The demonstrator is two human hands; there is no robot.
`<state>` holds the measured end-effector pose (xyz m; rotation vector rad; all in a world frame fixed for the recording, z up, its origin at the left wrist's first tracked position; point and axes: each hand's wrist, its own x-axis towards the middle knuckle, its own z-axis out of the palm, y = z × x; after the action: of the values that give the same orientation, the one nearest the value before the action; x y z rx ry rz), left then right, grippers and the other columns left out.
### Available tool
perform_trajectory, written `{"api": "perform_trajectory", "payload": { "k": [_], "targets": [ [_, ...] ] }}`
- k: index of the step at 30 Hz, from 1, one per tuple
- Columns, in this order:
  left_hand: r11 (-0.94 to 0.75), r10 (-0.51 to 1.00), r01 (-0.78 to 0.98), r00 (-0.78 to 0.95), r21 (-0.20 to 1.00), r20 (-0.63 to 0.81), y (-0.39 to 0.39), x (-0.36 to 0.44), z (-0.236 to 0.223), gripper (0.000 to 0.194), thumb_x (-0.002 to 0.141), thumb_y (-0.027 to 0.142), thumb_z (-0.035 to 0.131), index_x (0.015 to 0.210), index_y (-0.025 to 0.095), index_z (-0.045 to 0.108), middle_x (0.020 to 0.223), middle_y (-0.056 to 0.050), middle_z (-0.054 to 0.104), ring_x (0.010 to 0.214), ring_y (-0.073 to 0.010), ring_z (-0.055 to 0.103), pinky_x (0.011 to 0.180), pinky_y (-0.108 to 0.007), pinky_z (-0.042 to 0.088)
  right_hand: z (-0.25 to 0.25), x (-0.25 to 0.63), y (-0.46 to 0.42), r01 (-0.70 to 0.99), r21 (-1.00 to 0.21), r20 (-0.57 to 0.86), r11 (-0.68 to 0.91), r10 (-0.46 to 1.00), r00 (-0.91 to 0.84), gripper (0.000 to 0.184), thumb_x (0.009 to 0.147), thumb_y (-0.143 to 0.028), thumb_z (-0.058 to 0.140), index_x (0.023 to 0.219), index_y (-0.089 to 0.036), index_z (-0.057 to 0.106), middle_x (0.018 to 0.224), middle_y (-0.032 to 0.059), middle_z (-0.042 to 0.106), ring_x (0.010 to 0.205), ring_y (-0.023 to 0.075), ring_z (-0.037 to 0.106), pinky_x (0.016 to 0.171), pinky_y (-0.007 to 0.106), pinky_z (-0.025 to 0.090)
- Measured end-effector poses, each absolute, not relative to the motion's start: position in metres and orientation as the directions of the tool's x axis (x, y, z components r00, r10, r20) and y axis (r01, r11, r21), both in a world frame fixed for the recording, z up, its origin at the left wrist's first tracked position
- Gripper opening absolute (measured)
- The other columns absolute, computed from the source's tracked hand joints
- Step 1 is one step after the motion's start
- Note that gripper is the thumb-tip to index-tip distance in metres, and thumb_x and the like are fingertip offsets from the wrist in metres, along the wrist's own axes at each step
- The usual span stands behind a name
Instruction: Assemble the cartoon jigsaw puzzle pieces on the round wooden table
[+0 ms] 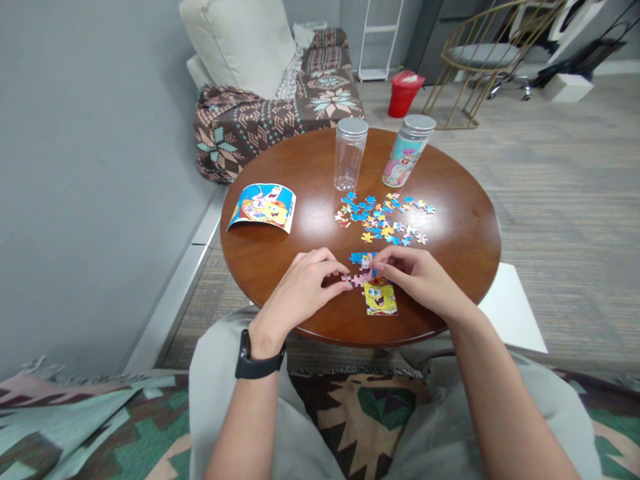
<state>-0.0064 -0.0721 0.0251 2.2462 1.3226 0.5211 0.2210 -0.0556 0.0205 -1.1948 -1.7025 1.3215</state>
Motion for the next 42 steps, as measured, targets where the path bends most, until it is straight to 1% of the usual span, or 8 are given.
{"api": "perform_trajectory", "payload": {
  "k": [6, 11, 16, 24, 32, 36, 42],
  "targets": [
    [-0.393, 0.894, 0.69, 0.441, 0.608, 0.077, -0.072, -0.0053, 0.0267, 0.01, 0.09, 0.028, 0.069, 0.098, 0.022, 0.071, 0.099, -0.001, 0.065, 0.092, -0.0171, 0.062, 0.09, -0.033, 0.045, 0.0209, 0.2208, -0.0557, 0.262, -0.962, -0.026, 0.072, 0.935, -0.354, 0.038, 0.083, -0.056, 0.069, 0.081, -0.018, 0.07, 0.083, 0.0064, 0.074, 0.078, 0.0195, 0.068, 0.075, 0.032, 0.055],
    [-0.403, 0.884, 0.657, 0.46, 0.637, 0.085, -0.0714, -0.006, 0.0264, 0.008, 0.089, 0.024, 0.07, 0.097, 0.021, 0.069, 0.099, -0.001, 0.068, 0.096, -0.018, 0.062, 0.091, -0.034, 0.045, 0.0208, 0.2206, -0.0557, 0.258, -0.963, -0.022, 0.077, 0.931, -0.363, 0.037, 0.083, -0.055, 0.069, 0.081, -0.018, 0.07, 0.084, 0.0066, 0.074, 0.078, 0.0192, 0.069, 0.075, 0.032, 0.056],
    [-0.413, 0.878, 0.646, 0.469, 0.642, 0.092, -0.0709, -0.0057, 0.0269, 0.009, 0.09, 0.022, 0.068, 0.099, 0.022, 0.07, 0.1, -0.001, 0.07, 0.096, -0.0181, 0.063, 0.091, -0.035, 0.044, 0.0206, 0.2202, -0.0558, 0.226, -0.973, -0.035, 0.053, 0.928, -0.37, 0.037, 0.083, -0.055, 0.069, 0.081, -0.018, 0.07, 0.084, 0.0065, 0.074, 0.077, 0.0185, 0.069, 0.074, 0.031, 0.056],
    [-0.434, 0.87, 0.654, 0.483, 0.619, 0.1, -0.0708, -0.0046, 0.0246, 0.015, 0.091, 0.024, 0.067, 0.105, 0.024, 0.073, 0.103, -0.002, 0.07, 0.099, -0.0191, 0.062, 0.092, -0.035, 0.045, 0.0198, 0.2202, -0.0561, 0.211, -0.977, -0.047, 0.034, 0.928, -0.369, 0.039, 0.082, -0.057, 0.07, 0.082, -0.018, 0.07, 0.086, 0.0069, 0.074, 0.078, 0.0192, 0.07, 0.075, 0.032, 0.058],
    [-0.44, 0.866, 0.668, 0.494, 0.6, 0.085, -0.0713, -0.0027, 0.0248, 0.019, 0.095, 0.027, 0.063, 0.11, 0.027, 0.074, 0.107, -0.003, 0.069, 0.105, -0.0201, 0.061, 0.095, -0.036, 0.044, 0.0216, 0.2196, -0.0559, 0.237, -0.97, -0.037, 0.053, 0.932, -0.36, 0.041, 0.082, -0.059, 0.069, 0.081, -0.018, 0.07, 0.084, 0.0064, 0.074, 0.076, 0.0188, 0.069, 0.073, 0.031, 0.057],
    [-0.435, 0.868, 0.669, 0.49, 0.603, 0.083, -0.072, -0.0025, 0.025, 0.019, 0.094, 0.027, 0.063, 0.11, 0.025, 0.074, 0.106, -0.003, 0.069, 0.103, -0.0194, 0.061, 0.093, -0.035, 0.044, 0.0206, 0.2198, -0.0553, 0.248, -0.967, -0.033, 0.062, 0.931, -0.363, 0.042, 0.082, -0.061, 0.069, 0.08, -0.018, 0.071, 0.082, 0.0064, 0.073, 0.074, 0.0193, 0.068, 0.071, 0.031, 0.057],
    [-0.426, 0.873, 0.683, 0.483, 0.594, 0.071, -0.0743, -0.0024, 0.0255, 0.019, 0.094, 0.03, 0.065, 0.111, 0.027, 0.074, 0.107, -0.001, 0.069, 0.103, -0.0174, 0.061, 0.093, -0.034, 0.044, 0.0153, 0.2234, -0.054, 0.294, -0.951, -0.023, 0.096, 0.926, -0.376, 0.043, 0.083, -0.063, 0.068, 0.08, -0.02, 0.073, 0.082, 0.0079, 0.074, 0.077, 0.0225, 0.068, 0.074, 0.034, 0.057]
  ]
}}
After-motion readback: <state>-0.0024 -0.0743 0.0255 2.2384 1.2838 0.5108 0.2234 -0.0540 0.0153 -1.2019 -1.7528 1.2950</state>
